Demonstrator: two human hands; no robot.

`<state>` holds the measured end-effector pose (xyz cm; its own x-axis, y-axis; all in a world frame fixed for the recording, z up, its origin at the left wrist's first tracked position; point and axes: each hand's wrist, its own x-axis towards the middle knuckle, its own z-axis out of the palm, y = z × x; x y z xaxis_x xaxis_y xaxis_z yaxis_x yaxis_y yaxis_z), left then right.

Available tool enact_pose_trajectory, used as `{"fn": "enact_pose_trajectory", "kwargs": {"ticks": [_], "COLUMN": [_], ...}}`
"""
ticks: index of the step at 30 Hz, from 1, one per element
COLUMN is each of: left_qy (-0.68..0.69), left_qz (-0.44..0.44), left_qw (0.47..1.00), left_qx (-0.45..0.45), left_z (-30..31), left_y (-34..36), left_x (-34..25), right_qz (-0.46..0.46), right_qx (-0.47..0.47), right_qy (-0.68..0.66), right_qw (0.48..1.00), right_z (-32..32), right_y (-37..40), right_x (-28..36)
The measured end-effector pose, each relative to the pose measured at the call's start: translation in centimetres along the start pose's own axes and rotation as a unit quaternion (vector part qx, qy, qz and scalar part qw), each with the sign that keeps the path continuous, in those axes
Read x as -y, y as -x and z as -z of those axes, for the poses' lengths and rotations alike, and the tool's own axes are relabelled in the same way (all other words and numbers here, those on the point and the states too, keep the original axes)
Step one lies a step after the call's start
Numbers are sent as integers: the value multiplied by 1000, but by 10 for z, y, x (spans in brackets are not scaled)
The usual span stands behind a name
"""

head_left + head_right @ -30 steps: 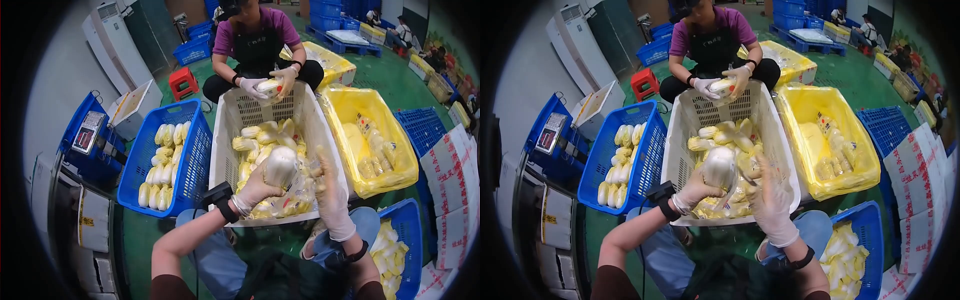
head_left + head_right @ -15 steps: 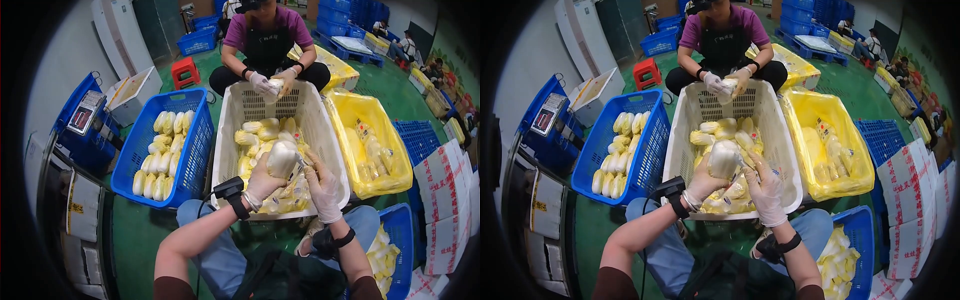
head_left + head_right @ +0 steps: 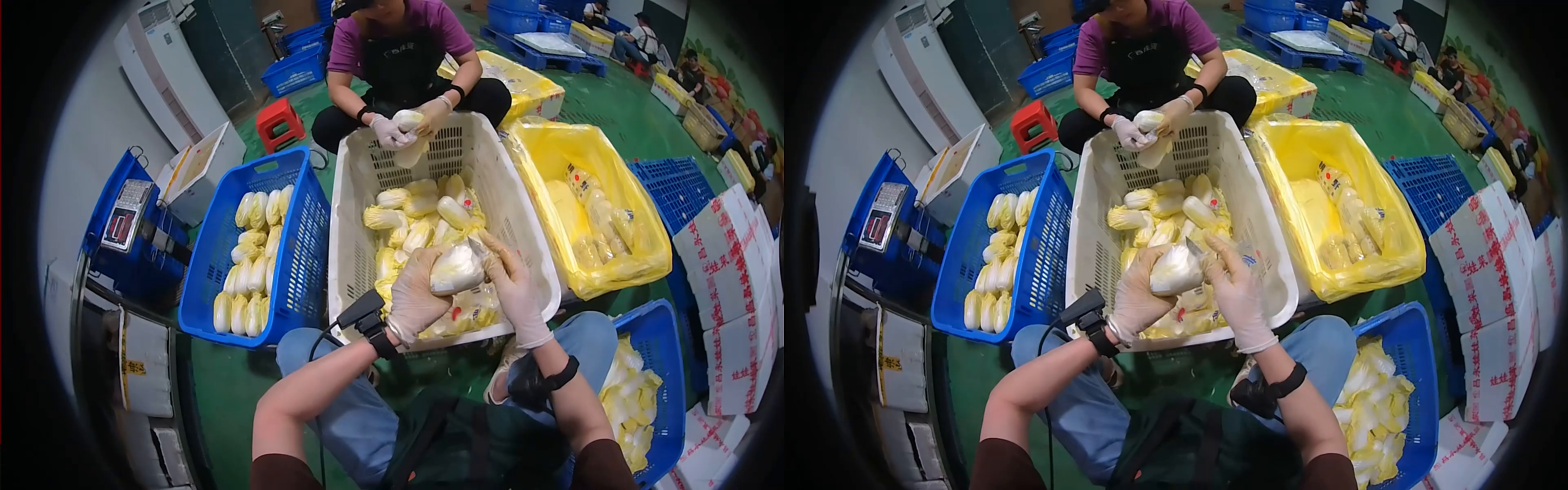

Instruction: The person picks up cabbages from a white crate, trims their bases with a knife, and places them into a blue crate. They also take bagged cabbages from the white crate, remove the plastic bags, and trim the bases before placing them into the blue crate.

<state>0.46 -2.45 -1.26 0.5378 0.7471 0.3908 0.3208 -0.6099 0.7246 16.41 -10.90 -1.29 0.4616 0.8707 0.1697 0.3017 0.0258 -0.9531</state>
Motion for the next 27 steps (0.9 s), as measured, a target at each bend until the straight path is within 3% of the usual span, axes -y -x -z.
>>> {"fn": "enact_pose_trajectory", "kwargs": {"ticks": [3, 5, 7, 9, 10, 12, 13, 15, 17, 19, 20, 22, 23, 24, 26, 27], "left_qy": [49, 4, 48, 211, 246, 182, 117, 103, 66, 49, 29, 26, 23, 23, 57, 57], "left_qz": [13, -97, -74, 95, 113, 136, 155, 136, 152, 107, 63, 71, 76, 75, -82, -84], "left_qw": [998, 983, 982, 957, 948, 958, 962, 966, 965, 969, 970, 969, 968, 968, 963, 962], "left_qx": [35, 158, 165, 172, 167, 175, 190, 194, 205, 219, 231, 234, 237, 239, 249, 254], "left_z": [-3, 4, -2, 1, -2, 17, 23, 23, 21, 16, 14, 15, 14, 10, 2, 1], "left_y": [7, 8, 12, 10, 7, -2, -3, 0, 3, 2, 2, 3, 2, 0, -4, -1], "left_x": [-9, -17, -9, 1, 18, 6, 1, -1, -8, -3, -1, -3, -4, -2, 1, 2], "right_qz": [16, -127, -136, -83, -83, 123, 124, 191, 208, 85, 85, -9, -10, -106, -244, -244], "right_qx": [3, -9, -31, -27, -20, 44, 49, 69, 84, 86, 88, 91, 88, 48, 15, 10], "right_qy": [-118, -105, -88, -90, -87, -55, -56, 51, 70, -6, -5, -77, -77, -123, -207, -209], "right_qw": [993, 986, 986, 992, 993, 990, 989, 978, 972, 993, 993, 993, 993, 986, 947, 947], "right_z": [8, 23, 29, 30, 27, 18, 15, 13, 12, 7, 9, 11, 10, 6, -1, -4], "right_y": [-19, -37, -41, -29, -23, -11, -7, -2, -1, -4, -4, -4, -6, -7, -9, -6], "right_x": [-21, -50, -56, -9, -1, 10, 15, 24, 21, 4, 0, -6, -10, -14, -19, -20]}}
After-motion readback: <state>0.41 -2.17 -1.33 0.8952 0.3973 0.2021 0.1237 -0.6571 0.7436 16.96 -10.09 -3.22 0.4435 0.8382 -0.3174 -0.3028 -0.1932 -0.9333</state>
